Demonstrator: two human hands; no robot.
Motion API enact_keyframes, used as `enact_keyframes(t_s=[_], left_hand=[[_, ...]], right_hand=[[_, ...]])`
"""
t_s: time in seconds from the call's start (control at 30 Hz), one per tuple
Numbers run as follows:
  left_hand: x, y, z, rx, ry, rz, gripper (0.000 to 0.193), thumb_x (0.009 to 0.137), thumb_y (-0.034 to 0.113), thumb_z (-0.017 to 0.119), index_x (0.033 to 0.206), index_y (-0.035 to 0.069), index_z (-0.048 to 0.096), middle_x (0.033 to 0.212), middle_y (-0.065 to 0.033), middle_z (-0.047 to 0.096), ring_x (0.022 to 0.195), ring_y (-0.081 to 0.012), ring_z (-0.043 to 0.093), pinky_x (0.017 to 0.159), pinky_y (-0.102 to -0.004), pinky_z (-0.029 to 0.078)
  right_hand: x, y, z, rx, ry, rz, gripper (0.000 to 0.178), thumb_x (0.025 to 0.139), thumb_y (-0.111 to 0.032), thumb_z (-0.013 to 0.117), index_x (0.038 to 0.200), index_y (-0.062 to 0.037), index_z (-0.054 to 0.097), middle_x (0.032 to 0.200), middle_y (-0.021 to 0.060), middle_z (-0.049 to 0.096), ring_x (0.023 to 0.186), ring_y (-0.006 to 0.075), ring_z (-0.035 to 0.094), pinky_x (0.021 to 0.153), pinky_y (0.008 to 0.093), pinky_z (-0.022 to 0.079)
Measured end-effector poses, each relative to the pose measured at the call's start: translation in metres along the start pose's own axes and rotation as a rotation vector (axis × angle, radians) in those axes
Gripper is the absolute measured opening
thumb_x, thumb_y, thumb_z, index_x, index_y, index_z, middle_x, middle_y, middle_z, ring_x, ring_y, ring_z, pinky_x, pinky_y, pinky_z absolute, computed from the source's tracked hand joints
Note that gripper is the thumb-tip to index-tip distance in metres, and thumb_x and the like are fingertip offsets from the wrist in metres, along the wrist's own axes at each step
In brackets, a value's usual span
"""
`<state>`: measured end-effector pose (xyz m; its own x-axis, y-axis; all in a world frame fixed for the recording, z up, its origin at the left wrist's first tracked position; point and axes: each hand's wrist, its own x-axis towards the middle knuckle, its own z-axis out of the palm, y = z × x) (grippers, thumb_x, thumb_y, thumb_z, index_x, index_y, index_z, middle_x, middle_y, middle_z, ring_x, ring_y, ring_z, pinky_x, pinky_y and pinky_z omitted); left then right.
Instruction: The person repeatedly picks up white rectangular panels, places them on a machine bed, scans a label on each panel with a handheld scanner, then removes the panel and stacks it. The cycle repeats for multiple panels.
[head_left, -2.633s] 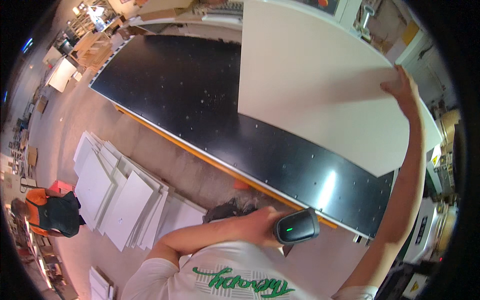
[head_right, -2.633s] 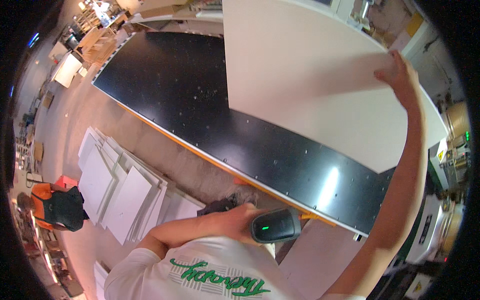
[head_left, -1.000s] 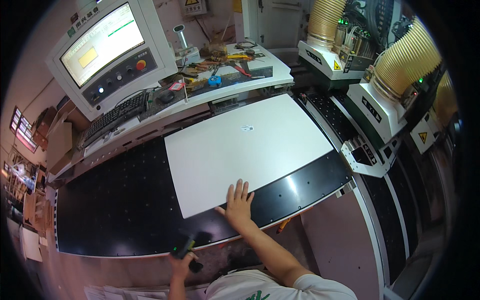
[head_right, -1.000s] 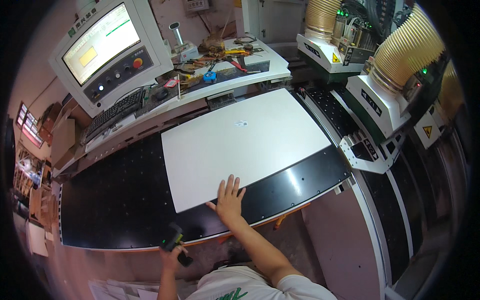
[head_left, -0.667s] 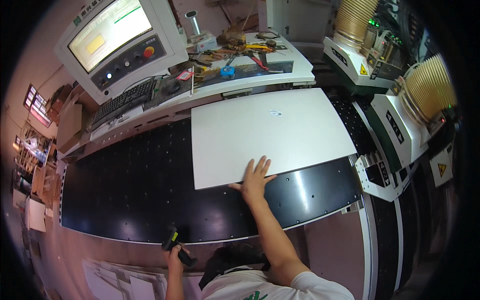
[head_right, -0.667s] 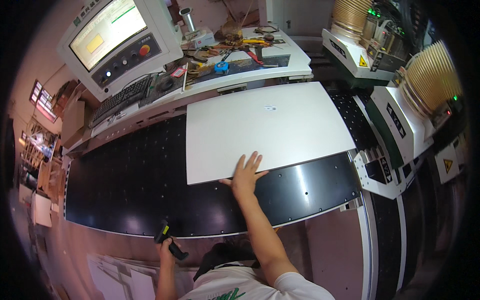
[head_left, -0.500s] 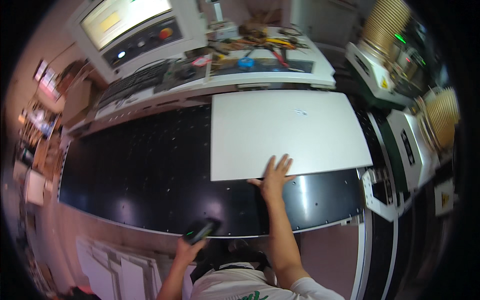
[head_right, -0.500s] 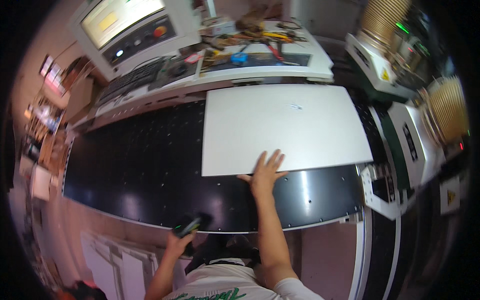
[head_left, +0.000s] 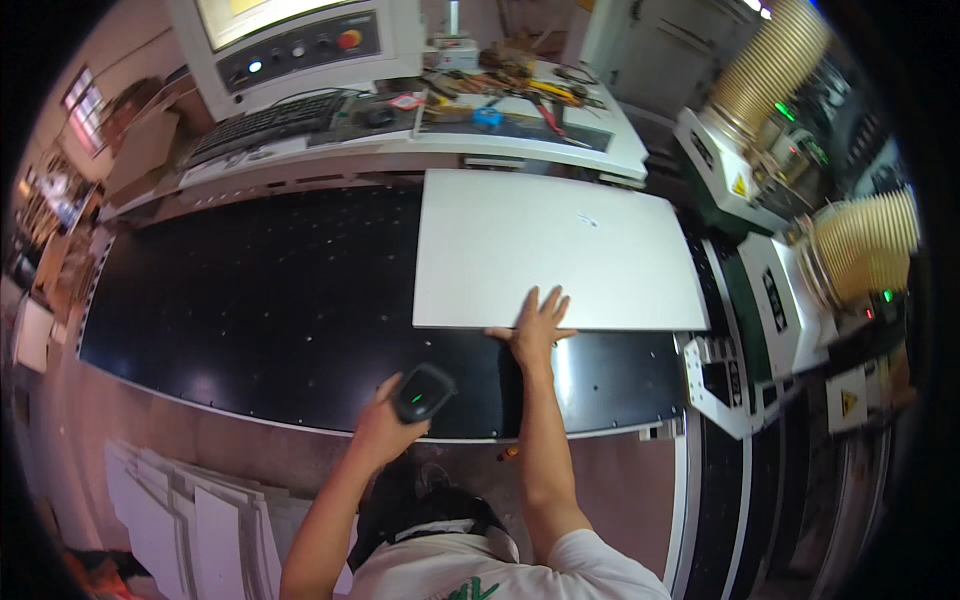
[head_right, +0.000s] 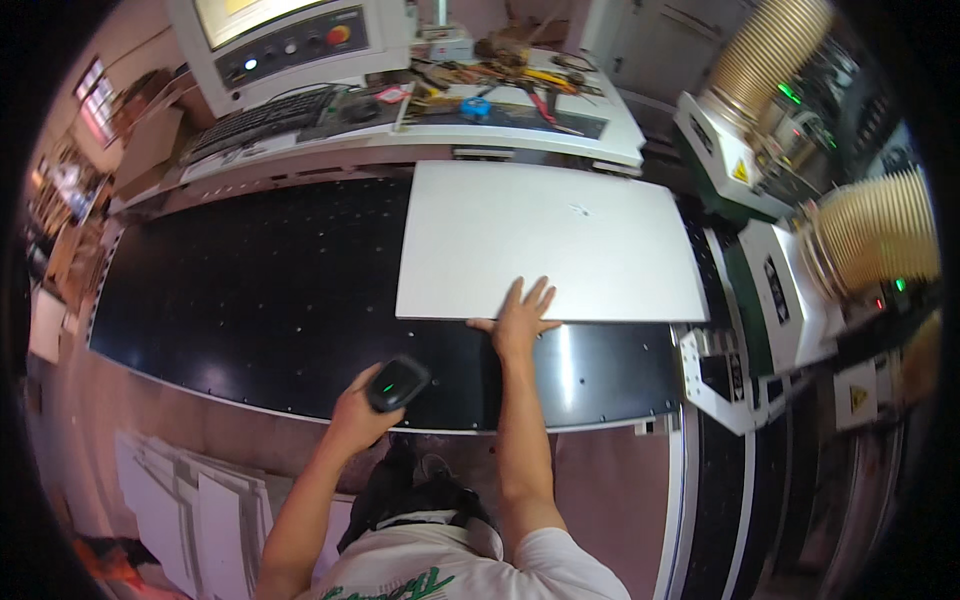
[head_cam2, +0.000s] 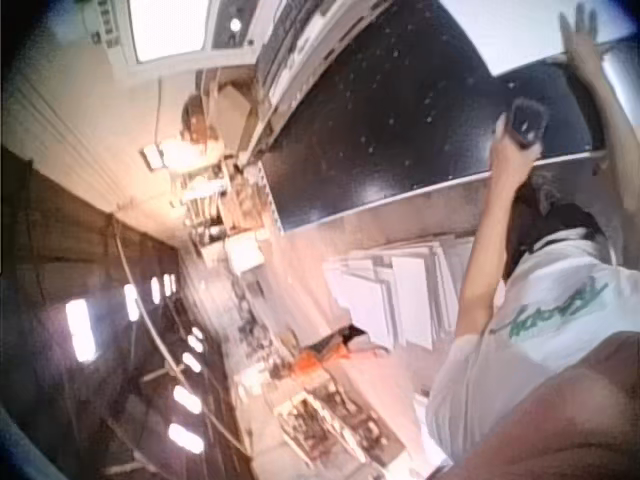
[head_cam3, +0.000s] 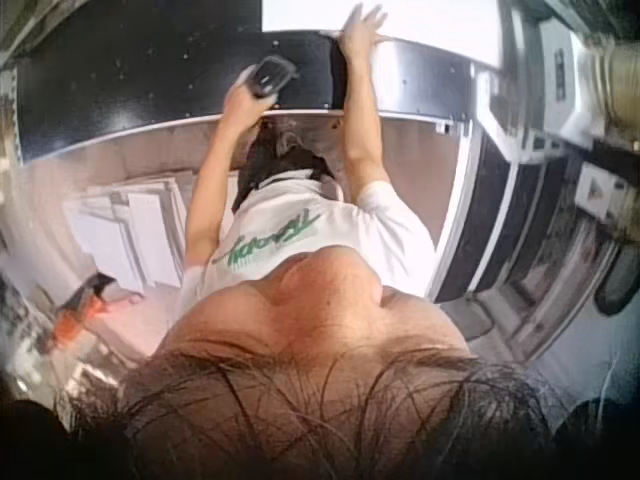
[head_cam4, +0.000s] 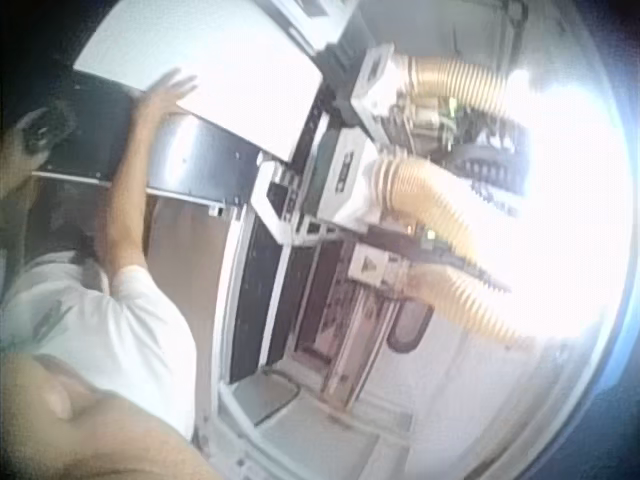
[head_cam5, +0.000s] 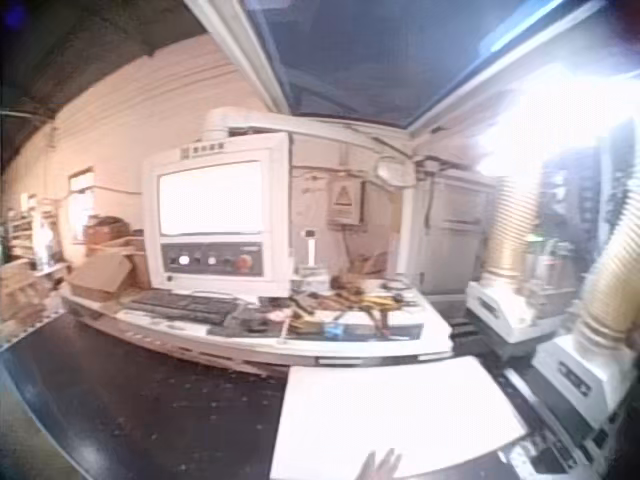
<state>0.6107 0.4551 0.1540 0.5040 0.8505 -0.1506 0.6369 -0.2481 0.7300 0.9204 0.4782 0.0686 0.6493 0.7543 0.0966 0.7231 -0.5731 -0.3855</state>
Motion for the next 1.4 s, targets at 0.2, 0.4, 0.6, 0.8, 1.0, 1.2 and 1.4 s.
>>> enact_keyframes(t_s=[0.2,0.4,0.6,0.8,1.0,1.2,1.4], left_hand=[[-0.130,-0.034,-0.041,-0.102,0.068,-0.052,0.058,0.073,0.033,0.082,0.124,0.008,0.069,0.145,-0.0204,0.053,0.127,-0.0353,0.057,0.105,-0.0416,0.048],[-0.291,-0.116,-0.045,-0.111,0.121,-0.041,0.077,0.072,0.034,0.081,0.138,0.003,0.055,0.154,-0.0168,0.042,0.126,-0.0358,0.057,0.105,-0.0434,0.047],[-0.563,-0.259,0.012,-0.303,0.301,-0.543,0.067,0.073,0.039,0.079,0.127,0.004,0.062,0.135,-0.0216,0.059,0.114,-0.0382,0.063,0.097,-0.0469,0.052],[-0.785,-0.289,0.051,-0.274,0.405,-1.119,0.053,0.073,0.044,0.078,0.102,0.000,0.071,0.101,-0.0232,0.070,0.096,-0.0393,0.069,0.084,-0.0473,0.055],[-0.835,-0.278,0.080,-0.562,0.738,-1.472,0.053,0.074,0.049,0.078,0.089,-0.001,0.073,0.082,-0.0229,0.071,0.080,-0.0380,0.071,0.075,-0.0472,0.055],[-0.820,-0.304,0.079,-0.662,0.826,-1.347,0.057,0.074,0.054,0.077,0.098,0.003,0.075,0.091,-0.0212,0.074,0.086,-0.0376,0.072,0.081,-0.0460,0.055],[-0.832,-0.364,0.020,-0.649,0.861,-1.173,0.053,0.075,0.051,0.076,0.098,0.003,0.074,0.087,-0.0228,0.072,0.086,-0.0413,0.070,0.079,-0.0461,0.054]], right_hand=[[-0.017,-0.010,-0.017,-0.231,-0.054,-0.005,0.128,0.059,-0.077,0.080,0.157,-0.0108,0.032,0.165,0.0268,0.013,0.154,0.0448,0.007,0.104,0.0857,0.011],[-0.066,-0.026,-0.013,-0.296,-0.002,-0.093,0.048,0.091,-0.050,0.064,0.119,-0.0115,0.068,0.121,0.0218,0.066,0.108,0.0398,0.066,0.087,0.0526,0.054],[-0.108,-0.111,0.066,0.491,-0.470,-0.160,0.043,0.098,-0.019,0.057,0.140,-0.0085,0.055,0.074,0.0064,0.068,0.063,0.0216,0.064,0.056,0.0387,0.052],[-0.049,-0.182,0.065,1.125,-0.761,0.132,0.052,0.091,-0.033,0.061,0.138,-0.0123,0.057,0.138,0.0068,0.055,0.124,0.0267,0.052,0.100,0.0489,0.042],[-0.132,-0.326,0.206,-0.119,-0.387,-0.724,0.043,0.096,-0.041,0.059,0.122,-0.0063,0.063,0.108,0.0097,0.067,0.094,0.0245,0.066,0.078,0.0406,0.054],[-0.591,-0.307,0.339,-0.013,-0.978,-1.584,0.020,0.085,-0.028,0.066,0.090,-0.0098,0.072,0.090,0.0132,0.068,0.080,0.0327,0.066,0.071,0.0467,0.052],[-0.842,-0.228,0.285,-0.139,-1.570,-1.020,0.054,0.084,-0.022,0.076,0.128,0.0048,0.059,0.080,0.0161,0.074,0.070,0.0264,0.073,0.062,0.0384,0.058]])
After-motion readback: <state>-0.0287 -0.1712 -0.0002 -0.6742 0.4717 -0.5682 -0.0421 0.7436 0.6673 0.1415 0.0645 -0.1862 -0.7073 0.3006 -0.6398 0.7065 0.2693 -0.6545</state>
